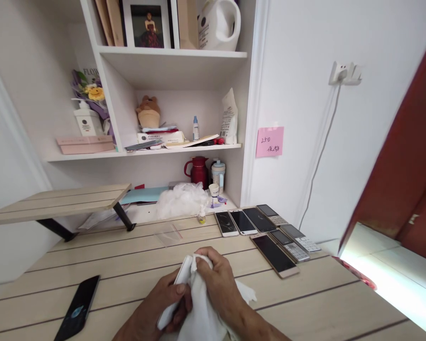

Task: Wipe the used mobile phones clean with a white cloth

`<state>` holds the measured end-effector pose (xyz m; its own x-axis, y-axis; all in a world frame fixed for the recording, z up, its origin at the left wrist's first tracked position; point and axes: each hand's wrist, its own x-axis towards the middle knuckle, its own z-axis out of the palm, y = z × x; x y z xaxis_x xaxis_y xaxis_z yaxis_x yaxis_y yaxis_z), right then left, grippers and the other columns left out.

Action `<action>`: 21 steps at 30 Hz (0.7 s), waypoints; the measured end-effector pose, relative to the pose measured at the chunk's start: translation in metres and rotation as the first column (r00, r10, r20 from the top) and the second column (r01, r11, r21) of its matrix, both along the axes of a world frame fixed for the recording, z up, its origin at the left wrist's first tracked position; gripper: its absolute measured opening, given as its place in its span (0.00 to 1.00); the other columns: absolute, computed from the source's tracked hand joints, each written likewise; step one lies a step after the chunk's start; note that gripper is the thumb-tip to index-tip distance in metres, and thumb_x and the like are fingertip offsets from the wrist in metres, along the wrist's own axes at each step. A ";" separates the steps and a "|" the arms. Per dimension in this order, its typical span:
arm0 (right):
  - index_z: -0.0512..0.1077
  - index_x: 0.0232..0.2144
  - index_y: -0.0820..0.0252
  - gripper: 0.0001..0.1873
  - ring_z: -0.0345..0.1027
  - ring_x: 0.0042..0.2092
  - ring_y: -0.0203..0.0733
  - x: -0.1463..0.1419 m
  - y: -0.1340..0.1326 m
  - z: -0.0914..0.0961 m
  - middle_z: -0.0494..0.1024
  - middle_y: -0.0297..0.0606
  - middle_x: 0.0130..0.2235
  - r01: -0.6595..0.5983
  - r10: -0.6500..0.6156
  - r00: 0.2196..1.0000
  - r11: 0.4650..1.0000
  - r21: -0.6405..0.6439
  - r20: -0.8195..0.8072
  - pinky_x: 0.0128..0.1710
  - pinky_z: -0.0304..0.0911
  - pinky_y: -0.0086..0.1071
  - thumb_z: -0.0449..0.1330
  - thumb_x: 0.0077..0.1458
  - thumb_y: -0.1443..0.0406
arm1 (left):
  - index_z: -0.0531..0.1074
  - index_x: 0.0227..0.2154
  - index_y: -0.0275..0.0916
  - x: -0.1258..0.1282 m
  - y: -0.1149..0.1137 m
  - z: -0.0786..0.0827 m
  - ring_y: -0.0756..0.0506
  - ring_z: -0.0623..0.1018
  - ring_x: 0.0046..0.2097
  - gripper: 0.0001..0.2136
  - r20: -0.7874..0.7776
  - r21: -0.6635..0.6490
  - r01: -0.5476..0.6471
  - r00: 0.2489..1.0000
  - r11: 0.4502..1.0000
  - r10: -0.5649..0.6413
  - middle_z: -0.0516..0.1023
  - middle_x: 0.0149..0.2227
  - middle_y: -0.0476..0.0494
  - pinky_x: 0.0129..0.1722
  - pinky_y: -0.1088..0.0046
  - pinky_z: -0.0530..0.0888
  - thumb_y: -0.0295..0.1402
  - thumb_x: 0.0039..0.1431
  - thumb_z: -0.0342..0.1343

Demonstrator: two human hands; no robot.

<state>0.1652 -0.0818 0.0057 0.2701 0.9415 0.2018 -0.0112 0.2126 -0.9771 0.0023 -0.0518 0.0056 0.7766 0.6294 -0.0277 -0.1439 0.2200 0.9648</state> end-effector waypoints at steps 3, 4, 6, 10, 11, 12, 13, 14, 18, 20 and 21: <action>0.73 0.33 0.58 0.11 0.58 0.25 0.34 0.001 -0.002 0.002 0.67 0.26 0.23 -0.018 0.017 1.000 0.998 0.060 0.014 0.26 0.56 0.26 0.59 0.57 0.57 | 0.73 0.27 0.35 0.001 -0.003 -0.001 0.55 0.56 0.18 0.21 -0.023 0.000 -0.035 0.999 0.999 0.035 0.63 0.16 0.53 0.18 0.76 0.49 0.52 0.57 0.55; 0.74 0.34 0.58 0.11 0.58 0.26 0.34 0.002 -0.003 0.002 0.68 0.27 0.24 -0.015 0.010 0.999 0.996 0.090 0.048 0.27 0.56 0.26 0.59 0.57 0.57 | 0.73 0.26 0.35 0.002 -0.003 -0.001 0.55 0.57 0.18 0.21 -0.027 -0.003 -0.030 0.999 1.000 0.030 0.64 0.17 0.52 0.17 0.76 0.49 0.52 0.56 0.56; 0.74 0.34 0.58 0.11 0.58 0.26 0.35 0.003 -0.002 0.001 0.68 0.27 0.24 -0.009 0.001 0.997 0.994 0.107 0.075 0.27 0.56 0.26 0.59 0.57 0.57 | 0.73 0.26 0.35 0.001 -0.004 -0.002 0.55 0.57 0.17 0.21 -0.029 -0.004 -0.028 0.999 1.000 0.028 0.64 0.17 0.52 0.17 0.76 0.49 0.52 0.56 0.56; 0.72 0.31 0.59 0.12 0.53 0.21 0.33 0.004 0.003 -0.003 0.63 0.25 0.19 -0.002 0.002 1.000 1.000 0.001 0.008 0.21 0.52 0.26 0.57 0.57 0.56 | 0.74 0.27 0.34 -0.003 -0.002 -0.002 0.55 0.55 0.18 0.23 -0.058 -0.037 -0.055 0.997 0.998 0.053 0.61 0.16 0.53 0.19 0.76 0.50 0.51 0.61 0.50; 0.72 0.31 0.59 0.11 0.54 0.21 0.33 0.004 0.003 -0.002 0.63 0.25 0.19 0.000 0.000 1.000 1.000 -0.009 0.002 0.22 0.52 0.26 0.57 0.57 0.57 | 0.73 0.27 0.34 -0.005 0.000 -0.002 0.55 0.55 0.18 0.23 -0.072 -0.039 -0.046 0.996 0.998 0.044 0.61 0.16 0.53 0.19 0.76 0.49 0.51 0.61 0.49; 0.72 0.31 0.59 0.11 0.55 0.22 0.34 0.004 0.002 -0.001 0.65 0.26 0.20 0.001 -0.001 1.000 1.000 0.002 0.014 0.23 0.54 0.26 0.58 0.56 0.57 | 0.74 0.27 0.34 -0.006 0.001 -0.003 0.54 0.55 0.18 0.24 -0.085 -0.042 -0.034 0.996 0.999 0.030 0.61 0.17 0.52 0.19 0.75 0.50 0.52 0.62 0.49; 0.73 0.32 0.59 0.11 0.58 0.23 0.34 0.004 0.002 0.000 0.67 0.27 0.21 0.005 -0.006 0.999 1.000 0.031 0.043 0.24 0.55 0.26 0.58 0.56 0.58 | 0.74 0.28 0.34 -0.008 0.002 -0.004 0.54 0.56 0.18 0.24 -0.096 -0.045 -0.021 0.995 0.999 0.016 0.61 0.17 0.52 0.19 0.75 0.50 0.53 0.61 0.49; 0.74 0.33 0.59 0.11 0.60 0.25 0.35 0.004 0.001 0.001 0.69 0.28 0.23 0.008 -0.015 0.996 0.997 0.071 0.087 0.27 0.57 0.27 0.58 0.56 0.58 | 0.74 0.28 0.34 -0.009 0.003 -0.005 0.54 0.56 0.19 0.24 -0.104 -0.051 -0.008 0.995 0.999 0.002 0.62 0.17 0.52 0.19 0.75 0.50 0.53 0.61 0.50; 0.76 0.34 0.60 0.11 0.58 0.26 0.35 0.005 0.001 -0.001 0.68 0.28 0.24 0.027 -0.048 0.979 0.994 0.109 0.196 0.27 0.56 0.27 0.56 0.57 0.60 | 0.74 0.27 0.35 -0.009 0.002 -0.004 0.54 0.57 0.19 0.24 -0.095 -0.105 -0.014 0.996 0.994 0.004 0.63 0.18 0.51 0.19 0.75 0.50 0.55 0.59 0.51; 0.75 0.32 0.61 0.12 0.54 0.23 0.33 0.004 0.003 -0.004 0.65 0.27 0.21 0.042 -0.048 0.984 0.998 0.038 0.170 0.23 0.53 0.26 0.55 0.57 0.61 | 0.74 0.26 0.34 -0.008 0.000 0.000 0.54 0.56 0.18 0.27 -0.097 -0.115 -0.048 0.995 0.992 0.037 0.62 0.16 0.52 0.18 0.75 0.49 0.56 0.60 0.48; 0.75 0.32 0.61 0.12 0.53 0.22 0.33 0.003 0.003 -0.005 0.65 0.27 0.21 0.051 -0.052 0.985 0.999 0.013 0.161 0.22 0.52 0.27 0.55 0.57 0.61 | 0.74 0.26 0.34 -0.007 -0.001 0.001 0.54 0.55 0.17 0.27 -0.104 -0.114 -0.062 0.993 0.992 0.050 0.62 0.16 0.52 0.19 0.75 0.48 0.56 0.61 0.48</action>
<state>0.1682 -0.0785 0.0008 0.2813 0.9250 0.2553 0.1579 0.2178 -0.9631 -0.0043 -0.0527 0.0070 0.7296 0.6599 -0.1794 -0.0630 0.3261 0.9433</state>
